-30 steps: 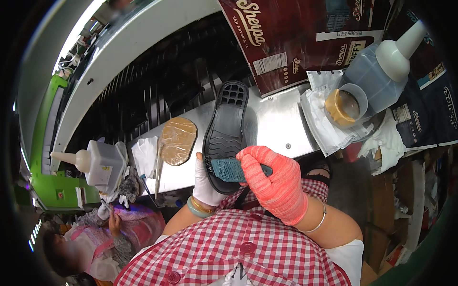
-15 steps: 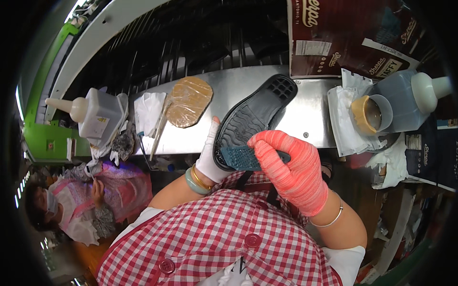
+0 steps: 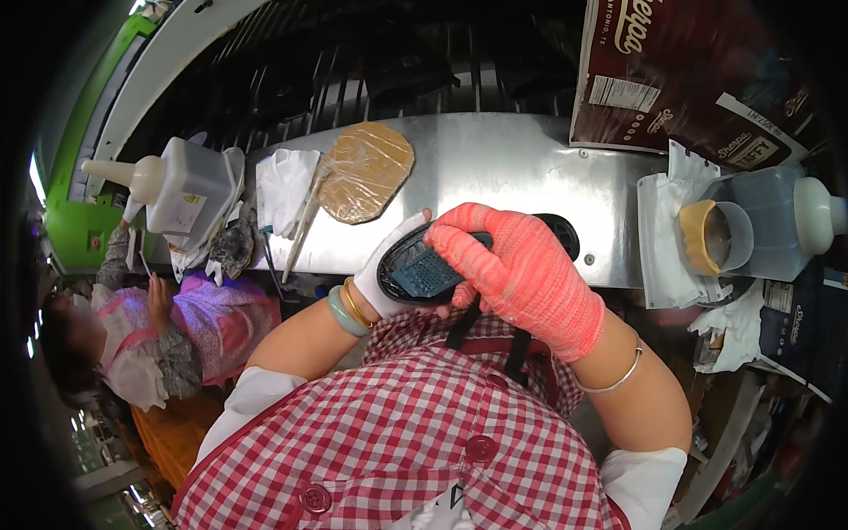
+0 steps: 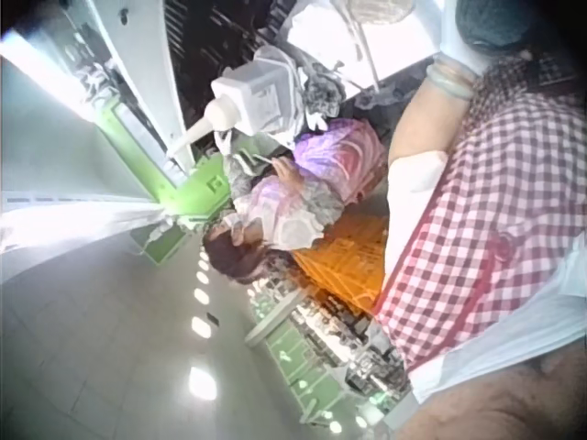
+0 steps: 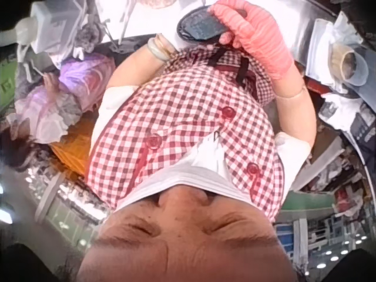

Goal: The person applies a dark liquid adhesive to the bottom of black shoe soles using a small brush. They repeatedly dip the brush into a container of glue and spread it across the sole's surface, then place the treated soles onto a green conveyor belt.

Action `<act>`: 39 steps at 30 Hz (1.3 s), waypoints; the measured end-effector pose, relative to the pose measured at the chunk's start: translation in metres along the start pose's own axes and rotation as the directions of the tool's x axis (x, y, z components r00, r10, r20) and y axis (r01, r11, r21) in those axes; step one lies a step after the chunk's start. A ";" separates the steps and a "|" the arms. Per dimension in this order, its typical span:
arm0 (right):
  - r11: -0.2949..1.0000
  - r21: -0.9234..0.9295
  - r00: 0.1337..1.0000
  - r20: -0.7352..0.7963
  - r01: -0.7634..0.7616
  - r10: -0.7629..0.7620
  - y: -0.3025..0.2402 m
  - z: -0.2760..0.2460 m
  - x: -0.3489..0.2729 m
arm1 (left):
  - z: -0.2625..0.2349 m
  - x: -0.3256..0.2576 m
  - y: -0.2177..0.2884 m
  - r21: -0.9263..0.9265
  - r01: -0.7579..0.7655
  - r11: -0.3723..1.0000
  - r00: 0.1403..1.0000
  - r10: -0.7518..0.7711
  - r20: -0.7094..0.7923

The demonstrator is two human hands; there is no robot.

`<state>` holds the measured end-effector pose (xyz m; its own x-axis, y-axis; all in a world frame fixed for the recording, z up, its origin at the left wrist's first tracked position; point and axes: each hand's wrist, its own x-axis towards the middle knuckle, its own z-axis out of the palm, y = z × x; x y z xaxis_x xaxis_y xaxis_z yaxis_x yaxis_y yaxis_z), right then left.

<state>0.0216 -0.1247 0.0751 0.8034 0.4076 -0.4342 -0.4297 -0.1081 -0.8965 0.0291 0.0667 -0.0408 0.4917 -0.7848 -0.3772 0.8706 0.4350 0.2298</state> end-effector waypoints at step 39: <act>0.964 -0.262 0.987 0.158 0.050 -0.008 0.018 -0.045 0.038 | -0.029 0.008 0.070 0.054 0.333 0.941 0.871 -0.285 -0.400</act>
<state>0.0632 -0.1523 0.0389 0.7319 0.5463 -0.4072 -0.2657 -0.3215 -0.9089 0.0940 0.1038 -0.0534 0.1864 -0.6315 -0.7527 0.9824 0.1245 0.1389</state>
